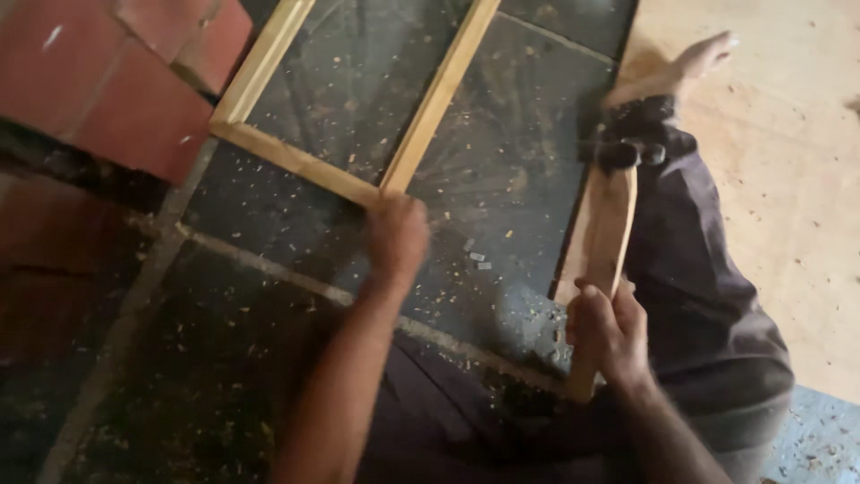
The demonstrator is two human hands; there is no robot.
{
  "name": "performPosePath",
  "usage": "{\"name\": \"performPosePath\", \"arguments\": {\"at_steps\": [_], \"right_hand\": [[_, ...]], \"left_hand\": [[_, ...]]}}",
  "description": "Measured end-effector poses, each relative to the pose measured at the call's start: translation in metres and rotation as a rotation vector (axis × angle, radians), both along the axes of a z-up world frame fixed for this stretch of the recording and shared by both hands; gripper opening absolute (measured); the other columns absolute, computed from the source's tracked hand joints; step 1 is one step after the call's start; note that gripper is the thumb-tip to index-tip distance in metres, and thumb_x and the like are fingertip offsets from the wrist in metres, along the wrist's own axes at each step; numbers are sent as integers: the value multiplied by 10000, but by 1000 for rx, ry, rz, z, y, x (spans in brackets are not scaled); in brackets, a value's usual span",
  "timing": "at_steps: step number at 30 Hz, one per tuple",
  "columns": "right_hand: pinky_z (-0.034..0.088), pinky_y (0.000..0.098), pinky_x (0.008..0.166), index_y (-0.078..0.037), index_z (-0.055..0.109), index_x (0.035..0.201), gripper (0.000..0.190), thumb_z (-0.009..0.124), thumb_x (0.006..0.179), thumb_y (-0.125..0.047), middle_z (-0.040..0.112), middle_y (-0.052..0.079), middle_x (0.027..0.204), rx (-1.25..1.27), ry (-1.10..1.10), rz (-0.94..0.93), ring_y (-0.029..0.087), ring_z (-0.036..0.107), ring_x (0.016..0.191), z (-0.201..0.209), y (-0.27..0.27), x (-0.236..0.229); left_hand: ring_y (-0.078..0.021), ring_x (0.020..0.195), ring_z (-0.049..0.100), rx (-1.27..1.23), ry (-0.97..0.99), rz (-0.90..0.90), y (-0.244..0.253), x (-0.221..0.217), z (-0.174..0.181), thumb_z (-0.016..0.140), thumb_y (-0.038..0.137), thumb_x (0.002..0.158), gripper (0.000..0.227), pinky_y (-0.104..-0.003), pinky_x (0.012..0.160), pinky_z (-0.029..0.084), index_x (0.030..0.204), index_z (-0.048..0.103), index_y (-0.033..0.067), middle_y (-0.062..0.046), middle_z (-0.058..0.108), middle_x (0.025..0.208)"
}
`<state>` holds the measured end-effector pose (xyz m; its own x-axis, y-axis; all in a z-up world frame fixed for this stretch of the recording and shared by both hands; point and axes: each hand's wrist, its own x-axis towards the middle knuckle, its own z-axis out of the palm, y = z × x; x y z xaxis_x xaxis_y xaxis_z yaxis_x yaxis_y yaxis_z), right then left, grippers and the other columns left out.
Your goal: The person assembles a wooden frame by hand while sitting on a workshop floor. They use a hammer to drive small nails into the joints of the wooden pieces, pick up the frame to check it, and then carry the frame over to a table saw area.
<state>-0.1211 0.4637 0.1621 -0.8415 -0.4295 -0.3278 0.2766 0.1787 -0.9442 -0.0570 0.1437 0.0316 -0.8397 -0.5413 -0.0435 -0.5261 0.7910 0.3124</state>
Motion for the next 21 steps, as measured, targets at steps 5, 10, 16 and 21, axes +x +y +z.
{"name": "performPosePath", "arguments": {"at_steps": [5, 10, 16, 21], "right_hand": [[518, 337, 494, 15, 558, 1165, 299, 534, 1035, -253, 602, 108, 685, -47, -68, -65, 188, 585, 531, 4, 2, -10], [513, 329, 497, 9, 566, 1171, 308, 535, 1037, -267, 605, 100, 691, -90, -109, -108, 180, 581, 530, 5, 10, -16], [507, 308, 494, 22, 565, 1182, 323, 520, 1043, -266, 611, 80, 700, -103, -104, -71, 170, 584, 534, 12, 8, -13], [520, 330, 457, 24, 553, 1121, 328, 499, 1045, -291, 602, 82, 665, 53, -78, 31, 178, 596, 518, 7, 6, -12]], "left_hand": [[-413, 982, 623, 1, 373, -22, 74, -29, -41, 720, 272, 743, 264, -509, 826, 493, 893, 677, 60, -205, 657, 1115], [-373, 1000, 635, -42, 212, 50, 97, -45, -83, 615, 166, 883, 164, -478, 896, 516, 968, 686, 45, -180, 653, 1015], [-354, 963, 660, -249, 96, 27, 101, -52, -78, 545, 107, 959, 116, -472, 810, 546, 1008, 635, 54, -161, 655, 981], [-403, 871, 659, 145, 328, 93, 34, -28, -36, 531, 97, 948, 103, -508, 782, 516, 982, 599, 27, -191, 655, 907]]}}
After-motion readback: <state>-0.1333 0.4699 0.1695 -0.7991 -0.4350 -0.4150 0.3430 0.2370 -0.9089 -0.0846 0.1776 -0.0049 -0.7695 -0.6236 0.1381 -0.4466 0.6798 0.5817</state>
